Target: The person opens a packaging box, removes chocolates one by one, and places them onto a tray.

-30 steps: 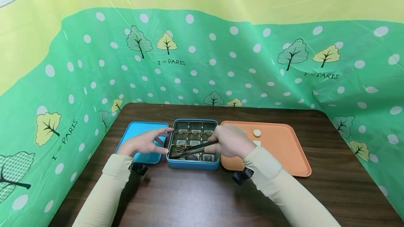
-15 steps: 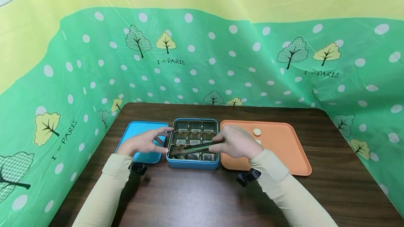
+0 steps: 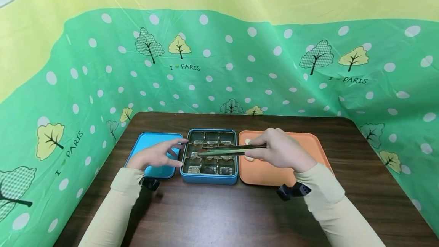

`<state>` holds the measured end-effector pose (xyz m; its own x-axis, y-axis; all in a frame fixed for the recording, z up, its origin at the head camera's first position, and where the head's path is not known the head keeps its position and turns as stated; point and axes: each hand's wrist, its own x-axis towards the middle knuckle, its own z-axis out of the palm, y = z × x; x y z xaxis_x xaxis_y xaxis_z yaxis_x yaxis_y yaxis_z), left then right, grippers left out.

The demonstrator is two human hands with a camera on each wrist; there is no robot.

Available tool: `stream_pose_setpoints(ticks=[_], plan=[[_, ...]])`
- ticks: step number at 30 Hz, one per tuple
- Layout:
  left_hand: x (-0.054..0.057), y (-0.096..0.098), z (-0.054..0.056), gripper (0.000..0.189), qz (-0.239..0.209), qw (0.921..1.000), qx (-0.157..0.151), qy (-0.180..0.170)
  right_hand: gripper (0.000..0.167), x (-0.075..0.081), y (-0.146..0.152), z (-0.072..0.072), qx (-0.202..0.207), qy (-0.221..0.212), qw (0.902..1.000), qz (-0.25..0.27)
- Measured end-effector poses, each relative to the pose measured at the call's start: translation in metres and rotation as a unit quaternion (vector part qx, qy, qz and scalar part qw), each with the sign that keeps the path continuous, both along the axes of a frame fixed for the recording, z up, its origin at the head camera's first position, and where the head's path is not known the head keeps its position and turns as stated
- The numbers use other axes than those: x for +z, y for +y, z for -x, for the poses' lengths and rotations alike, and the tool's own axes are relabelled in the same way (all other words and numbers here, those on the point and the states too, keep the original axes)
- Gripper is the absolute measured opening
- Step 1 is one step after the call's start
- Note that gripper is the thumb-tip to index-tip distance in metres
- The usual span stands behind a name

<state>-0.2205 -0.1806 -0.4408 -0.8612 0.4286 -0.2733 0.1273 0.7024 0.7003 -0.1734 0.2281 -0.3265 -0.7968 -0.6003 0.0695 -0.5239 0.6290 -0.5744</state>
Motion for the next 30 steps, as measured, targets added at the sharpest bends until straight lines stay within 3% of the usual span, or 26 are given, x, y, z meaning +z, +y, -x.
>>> stream_pose_setpoints(ticks=[8, 15, 21, 30], plan=[[0.0, 0.0, -0.001, 0.085, -0.002, 1.0, 0.005, -0.002, 0.006, 0.013, 0.039, -0.012, -0.056, 0.01, 0.9983, -0.013], [-0.001, -0.002, -0.001, 0.086, 0.003, 1.0, 0.002, -0.001, 0.024, 0.012, 0.072, -0.023, -0.105, -0.021, 0.9936, -0.035], [-0.001, -0.002, 0.0, 0.086, 0.001, 1.0, 0.002, -0.006, 0.027, 0.004, 0.092, -0.027, -0.124, -0.024, 0.9907, -0.05], [0.0, 0.001, 0.001, 0.086, 0.005, 1.0, 0.008, -0.004, 0.026, -0.019, 0.105, -0.031, -0.111, -0.021, 0.99, -0.085]])
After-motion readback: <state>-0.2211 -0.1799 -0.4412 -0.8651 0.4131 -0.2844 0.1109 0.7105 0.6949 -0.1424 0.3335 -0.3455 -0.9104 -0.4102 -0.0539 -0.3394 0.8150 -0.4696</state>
